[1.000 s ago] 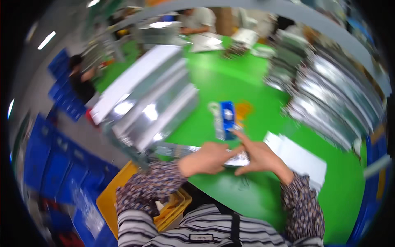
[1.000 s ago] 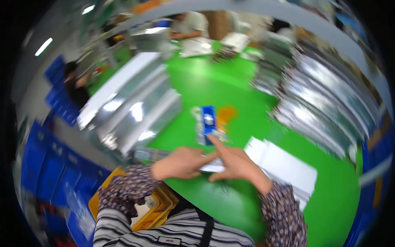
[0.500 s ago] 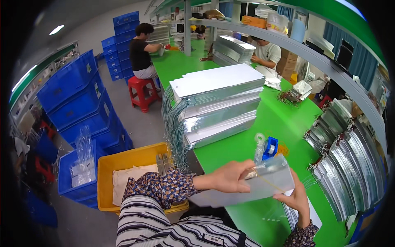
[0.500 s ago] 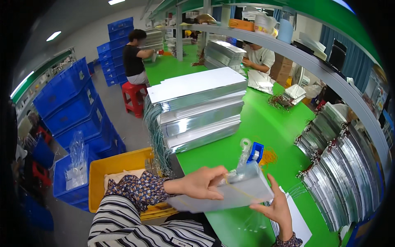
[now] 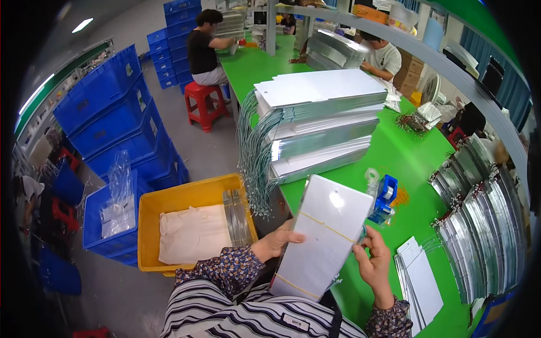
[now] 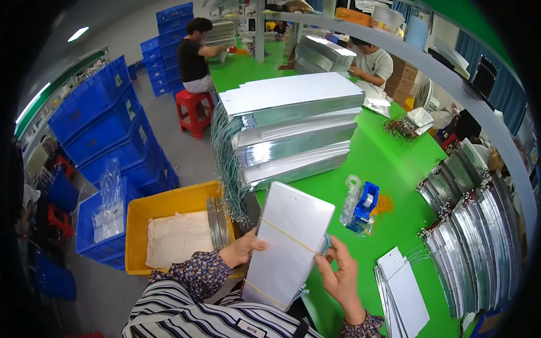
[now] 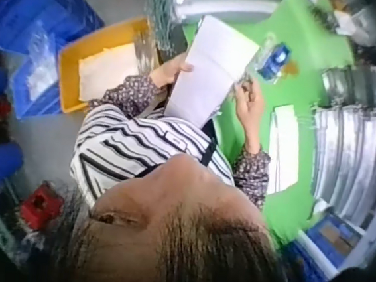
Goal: The person bundles metal light strips with rubber bands, puts the bundles into a yellow crate, and then aligns and folds white reflector sheets over the light fixture strips.
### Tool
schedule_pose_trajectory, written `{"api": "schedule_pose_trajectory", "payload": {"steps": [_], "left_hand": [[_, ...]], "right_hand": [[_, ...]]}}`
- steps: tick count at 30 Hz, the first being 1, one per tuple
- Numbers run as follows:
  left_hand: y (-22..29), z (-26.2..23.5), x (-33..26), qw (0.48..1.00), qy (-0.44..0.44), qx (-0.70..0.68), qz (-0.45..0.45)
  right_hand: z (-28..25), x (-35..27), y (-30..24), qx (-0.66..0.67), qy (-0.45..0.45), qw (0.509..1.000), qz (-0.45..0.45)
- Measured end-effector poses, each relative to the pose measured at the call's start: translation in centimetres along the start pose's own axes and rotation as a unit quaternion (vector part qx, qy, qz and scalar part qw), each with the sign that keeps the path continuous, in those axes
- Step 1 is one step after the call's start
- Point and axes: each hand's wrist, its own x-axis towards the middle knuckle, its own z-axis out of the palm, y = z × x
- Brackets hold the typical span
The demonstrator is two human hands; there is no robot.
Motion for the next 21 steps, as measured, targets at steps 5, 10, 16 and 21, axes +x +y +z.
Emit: {"api": "schedule_pose_trajectory", "payload": {"steps": [5, 10, 16, 21], "left_hand": [[0.5, -2.4, -1.9, 0.992, 0.086, 0.091, -0.022], [3.2, -8.6, -10.7, 0.965, 0.202, -0.046, 0.160], [11.6, -13.0, -15.9, 0.765, 0.559, 0.248, 0.204], [12.8, -21.0, -15.0, 0.639, 0.636, 0.410, 0.140]], "right_hand": [[3.5, 2.0, -0.5, 0.021, -0.034, 0.998, -0.047], [3.5, 3.3, -1.1, -0.092, -0.115, 0.985, -0.096], [3.7, 3.1, 4.9, -0.191, -0.115, 0.974, -0.031], [4.7, 2.3, 6.8, -0.277, -0.120, 0.952, -0.053]]}}
